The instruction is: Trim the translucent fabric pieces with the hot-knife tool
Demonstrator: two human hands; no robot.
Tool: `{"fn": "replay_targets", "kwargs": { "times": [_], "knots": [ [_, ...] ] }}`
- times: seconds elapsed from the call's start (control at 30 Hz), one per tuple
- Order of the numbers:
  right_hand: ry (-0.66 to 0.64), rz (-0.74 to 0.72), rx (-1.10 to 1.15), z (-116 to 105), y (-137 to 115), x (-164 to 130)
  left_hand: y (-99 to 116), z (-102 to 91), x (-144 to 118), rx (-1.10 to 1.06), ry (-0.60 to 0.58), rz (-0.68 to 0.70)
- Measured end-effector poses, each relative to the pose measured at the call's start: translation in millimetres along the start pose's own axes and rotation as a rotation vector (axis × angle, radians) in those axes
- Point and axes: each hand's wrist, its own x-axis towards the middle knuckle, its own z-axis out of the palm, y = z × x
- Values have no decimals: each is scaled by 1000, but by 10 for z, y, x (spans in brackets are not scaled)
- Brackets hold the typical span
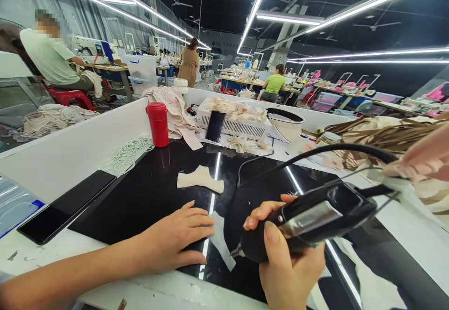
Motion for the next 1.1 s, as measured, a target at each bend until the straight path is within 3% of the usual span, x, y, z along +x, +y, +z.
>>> {"fn": "replay_targets", "kwargs": {
  "times": [0.37, 0.53, 0.83, 1.1],
  "knots": [
    [56, -112, -76, -99, 88, 186, 79, -34, -11, -19, -47, 53],
    [77, -124, -50, -29, 66, 207, 80, -18, -14, -50, -32, 92],
    [-105, -38, 51, 144, 48, -106, 43, -72, -14, -78, -40, 94],
    [-132, -40, 58, 128, 84, -137, 47, -61, -22, -66, -51, 80]
  ]
}}
